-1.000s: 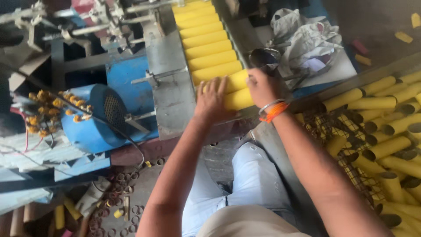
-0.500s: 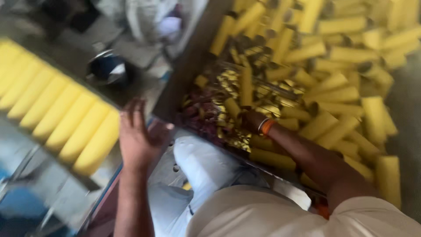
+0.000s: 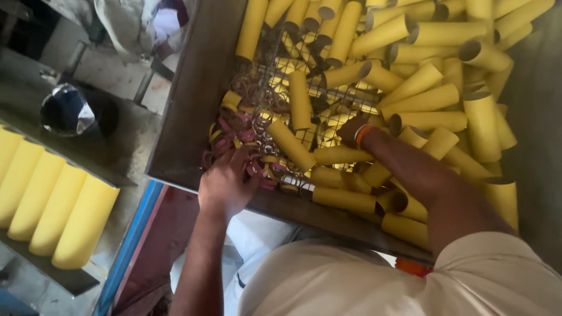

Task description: The person repeatedly picks yellow cylindrical objects from a metal bin and places them onto a conveyor belt. The person handles the cylinders one at a time, moving them from a disorganized pile into a linear arrangement on the belt.

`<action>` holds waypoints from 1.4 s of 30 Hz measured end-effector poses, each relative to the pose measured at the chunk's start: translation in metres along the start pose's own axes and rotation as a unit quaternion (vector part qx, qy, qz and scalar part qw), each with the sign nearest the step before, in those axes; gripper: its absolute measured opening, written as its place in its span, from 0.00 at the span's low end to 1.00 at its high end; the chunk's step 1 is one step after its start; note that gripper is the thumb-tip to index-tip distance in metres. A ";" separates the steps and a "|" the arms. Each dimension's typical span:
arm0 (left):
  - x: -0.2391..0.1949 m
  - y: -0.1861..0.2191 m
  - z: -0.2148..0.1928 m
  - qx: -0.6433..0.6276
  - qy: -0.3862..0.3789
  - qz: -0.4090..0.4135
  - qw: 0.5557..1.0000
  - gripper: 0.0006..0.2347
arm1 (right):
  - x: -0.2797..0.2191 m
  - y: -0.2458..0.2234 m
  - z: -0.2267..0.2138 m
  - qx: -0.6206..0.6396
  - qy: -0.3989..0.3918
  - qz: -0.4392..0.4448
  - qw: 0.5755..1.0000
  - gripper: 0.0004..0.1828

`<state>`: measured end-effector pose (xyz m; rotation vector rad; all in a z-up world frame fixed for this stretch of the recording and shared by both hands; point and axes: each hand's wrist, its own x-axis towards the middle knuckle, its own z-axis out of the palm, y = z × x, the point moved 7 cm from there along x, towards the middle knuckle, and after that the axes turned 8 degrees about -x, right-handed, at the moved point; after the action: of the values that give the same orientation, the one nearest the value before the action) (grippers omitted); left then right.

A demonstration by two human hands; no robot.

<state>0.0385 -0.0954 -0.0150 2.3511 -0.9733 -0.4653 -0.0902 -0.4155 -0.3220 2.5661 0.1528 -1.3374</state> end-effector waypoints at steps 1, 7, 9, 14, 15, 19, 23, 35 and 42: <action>0.001 0.001 0.000 0.002 0.001 0.000 1.000 0.21 | 0.005 0.001 0.004 0.004 -0.007 -0.009 1.000 0.17; 0.000 0.007 -0.005 -0.031 0.006 -0.007 0.999 0.18 | 0.017 0.014 0.000 -0.046 0.028 -0.033 0.998 0.17; -0.002 0.009 -0.008 -0.040 0.028 0.016 0.999 0.18 | 0.022 0.011 -0.014 -0.077 0.052 -0.037 0.995 0.18; -0.008 0.004 -0.006 -0.065 0.061 0.027 0.996 0.18 | 0.041 -0.056 -0.067 0.010 0.119 -0.079 0.990 0.19; -0.007 0.006 -0.007 -0.055 0.075 0.046 0.995 0.18 | 0.044 -0.070 -0.077 0.014 0.105 -0.080 0.991 0.19; -0.005 0.005 -0.008 -0.030 0.102 0.072 0.992 0.17 | 0.039 -0.118 -0.107 0.027 0.068 -0.075 0.994 0.18; -0.008 0.000 -0.004 -0.078 0.105 0.085 0.988 0.18 | 0.000 -0.133 -0.113 0.027 0.058 -0.070 0.995 0.17; -0.042 -0.015 -0.045 -0.237 0.203 0.154 0.937 0.29 | -0.210 0.005 -0.297 0.322 0.449 -0.120 0.825 0.15; -0.131 -0.050 -0.120 -0.147 0.429 0.114 0.884 0.25 | -0.255 -0.063 -0.427 0.557 0.518 -0.286 0.583 0.14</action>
<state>0.0367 0.0715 0.0629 1.8149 -0.6572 0.4738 0.0891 -0.2379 0.1115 4.2938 0.4787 0.6660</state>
